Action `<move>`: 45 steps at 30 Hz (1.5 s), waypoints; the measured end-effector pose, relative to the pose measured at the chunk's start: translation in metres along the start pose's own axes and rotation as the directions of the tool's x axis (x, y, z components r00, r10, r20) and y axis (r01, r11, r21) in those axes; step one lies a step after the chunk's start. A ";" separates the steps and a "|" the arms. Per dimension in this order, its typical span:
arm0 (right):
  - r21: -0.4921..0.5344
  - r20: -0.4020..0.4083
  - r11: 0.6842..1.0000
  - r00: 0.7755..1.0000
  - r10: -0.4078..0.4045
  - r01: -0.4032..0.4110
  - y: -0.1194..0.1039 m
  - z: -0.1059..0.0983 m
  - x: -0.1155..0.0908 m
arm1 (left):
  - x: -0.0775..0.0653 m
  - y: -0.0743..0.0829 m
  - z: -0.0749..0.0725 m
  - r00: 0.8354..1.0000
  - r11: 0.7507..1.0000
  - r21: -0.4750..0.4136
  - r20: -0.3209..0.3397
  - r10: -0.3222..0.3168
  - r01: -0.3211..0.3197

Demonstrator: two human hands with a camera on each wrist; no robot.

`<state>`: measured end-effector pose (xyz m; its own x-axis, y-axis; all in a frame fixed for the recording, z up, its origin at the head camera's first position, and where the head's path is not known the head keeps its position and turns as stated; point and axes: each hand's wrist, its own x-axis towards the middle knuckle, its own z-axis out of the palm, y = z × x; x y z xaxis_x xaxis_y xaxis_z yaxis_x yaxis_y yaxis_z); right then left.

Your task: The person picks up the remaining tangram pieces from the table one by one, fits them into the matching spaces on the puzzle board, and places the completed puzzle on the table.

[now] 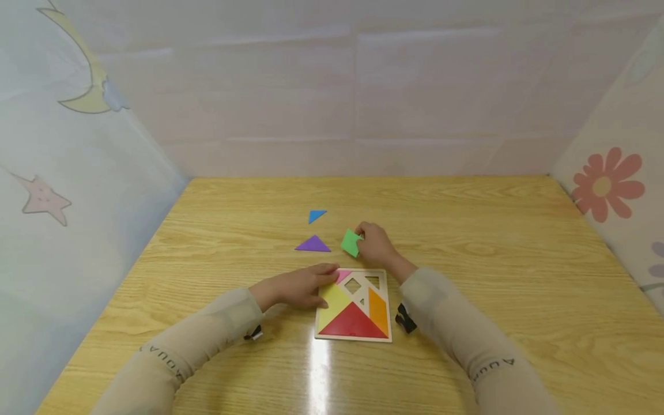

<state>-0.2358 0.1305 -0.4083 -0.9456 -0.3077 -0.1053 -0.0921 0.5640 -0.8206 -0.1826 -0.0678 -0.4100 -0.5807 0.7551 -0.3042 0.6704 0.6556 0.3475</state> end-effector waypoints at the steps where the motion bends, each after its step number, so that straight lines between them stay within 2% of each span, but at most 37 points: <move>1: 0.001 0.001 1.000 1.000 -0.005 0.005 0.000 0.000 -0.001 | 0.000 0.000 0.000 1.000 1.000 0.000 -0.001 0.001 -0.001; 10: 0.009 -0.014 0.999 0.999 -0.041 0.042 -0.001 0.002 -0.008 | 0.000 -0.001 0.001 1.000 1.000 0.012 -0.001 0.005 -0.005; 22: 0.010 -0.031 0.999 0.999 -0.037 0.038 0.000 0.006 -0.012 | -0.001 0.000 -0.001 1.000 1.000 0.000 0.002 0.002 -0.002; 29: 0.019 -0.018 0.999 0.999 -0.028 0.028 0.003 0.008 -0.015 | -0.001 0.000 -0.001 1.000 1.000 0.000 0.001 0.000 0.000; 36: 0.036 0.002 0.998 0.999 -0.053 0.053 0.002 0.006 -0.021 | -0.001 0.001 -0.002 1.000 1.000 0.002 0.008 -0.004 0.004; 45: 0.017 0.023 0.999 0.999 -0.030 0.029 -0.001 0.007 -0.026 | 0.000 -0.001 0.000 1.000 1.000 -0.003 -0.005 0.006 -0.006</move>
<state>-0.2092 0.1327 -0.4088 -0.9350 -0.3420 -0.0940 -0.1143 0.5413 -0.8330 -0.1828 -0.0682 -0.4105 -0.5788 0.7591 -0.2979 0.6724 0.6510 0.3523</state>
